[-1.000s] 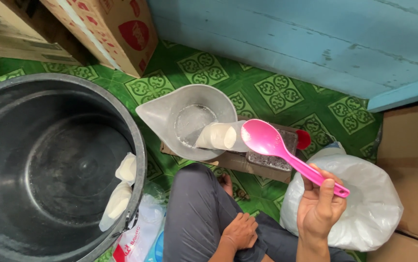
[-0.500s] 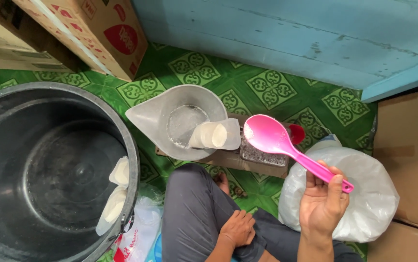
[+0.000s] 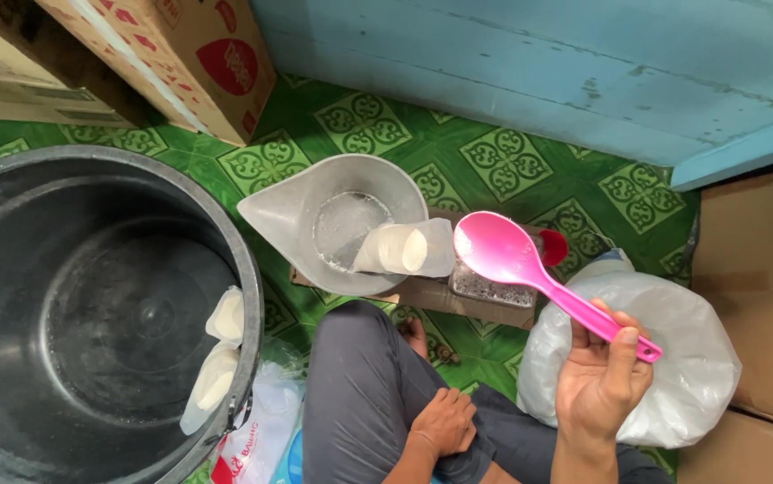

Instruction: A person sitting on the floor scoops powdered food into small plastic bags and seals them.

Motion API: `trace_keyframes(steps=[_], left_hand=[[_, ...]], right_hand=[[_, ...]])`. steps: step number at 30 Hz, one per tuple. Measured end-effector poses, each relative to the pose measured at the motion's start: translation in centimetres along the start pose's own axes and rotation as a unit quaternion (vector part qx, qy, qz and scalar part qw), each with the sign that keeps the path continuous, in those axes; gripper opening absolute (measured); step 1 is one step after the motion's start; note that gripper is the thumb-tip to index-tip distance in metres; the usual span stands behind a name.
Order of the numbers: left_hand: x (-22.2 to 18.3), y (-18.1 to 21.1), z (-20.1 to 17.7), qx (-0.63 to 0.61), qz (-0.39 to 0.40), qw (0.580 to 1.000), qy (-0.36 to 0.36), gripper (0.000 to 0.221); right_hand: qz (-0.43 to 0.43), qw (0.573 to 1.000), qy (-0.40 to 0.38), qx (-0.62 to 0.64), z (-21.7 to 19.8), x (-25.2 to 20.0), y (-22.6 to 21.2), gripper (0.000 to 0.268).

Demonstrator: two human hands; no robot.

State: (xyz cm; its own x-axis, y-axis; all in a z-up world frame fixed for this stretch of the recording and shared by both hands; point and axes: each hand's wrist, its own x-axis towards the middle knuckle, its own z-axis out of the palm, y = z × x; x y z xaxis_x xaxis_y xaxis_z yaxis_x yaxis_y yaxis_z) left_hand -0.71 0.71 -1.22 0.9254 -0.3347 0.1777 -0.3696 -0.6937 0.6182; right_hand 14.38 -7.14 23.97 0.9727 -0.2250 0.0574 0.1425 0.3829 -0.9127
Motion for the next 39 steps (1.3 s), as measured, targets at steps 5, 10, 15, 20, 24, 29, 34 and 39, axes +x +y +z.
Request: trace_keyframes(steps=[5,10,15,20,24,29,34,39], left_hand=[[-0.2,-0.2,0.5,-0.002,-0.001,1.0,-0.01,0.015],[-0.3,-0.3,0.7,-0.009,-0.004,1.0,-0.003,0.015],[-0.3,-0.3,0.7,-0.008,-0.003,1.0,-0.013,0.016],[-0.2,-0.1,0.3,-0.011,-0.005,1.0,-0.008,0.015],[-0.2,-0.1,0.4,-0.012,-0.006,1.0,-0.01,0.015],[-0.2,-0.2,0.6,-0.011,-0.004,1.0,-0.013,0.016],[-0.2,-0.1,0.4,-0.004,-0.002,1.0,-0.001,0.015],[-0.2,-0.1,0.2,-0.016,-0.002,1.0,-0.003,0.014]], right_hand=[[-0.015,1.0,-0.01,-0.021,0.4,-0.2,0.1,0.018],[-0.017,0.999,-0.009,-0.034,0.8,-0.3,0.2,0.019],[-0.032,0.997,-0.015,-0.066,1.0,-0.4,0.2,0.019],[-0.05,0.995,-0.031,-0.079,0.5,-0.4,0.6,0.016],[-0.075,0.989,-0.045,-0.121,0.6,-0.8,0.7,0.015],[-0.104,0.978,-0.085,-0.16,0.0,-0.8,1.5,0.015],[-0.097,0.977,-0.091,-0.165,0.4,-1.1,1.7,0.013],[-0.111,0.975,-0.098,-0.168,0.4,-0.9,1.8,0.014]])
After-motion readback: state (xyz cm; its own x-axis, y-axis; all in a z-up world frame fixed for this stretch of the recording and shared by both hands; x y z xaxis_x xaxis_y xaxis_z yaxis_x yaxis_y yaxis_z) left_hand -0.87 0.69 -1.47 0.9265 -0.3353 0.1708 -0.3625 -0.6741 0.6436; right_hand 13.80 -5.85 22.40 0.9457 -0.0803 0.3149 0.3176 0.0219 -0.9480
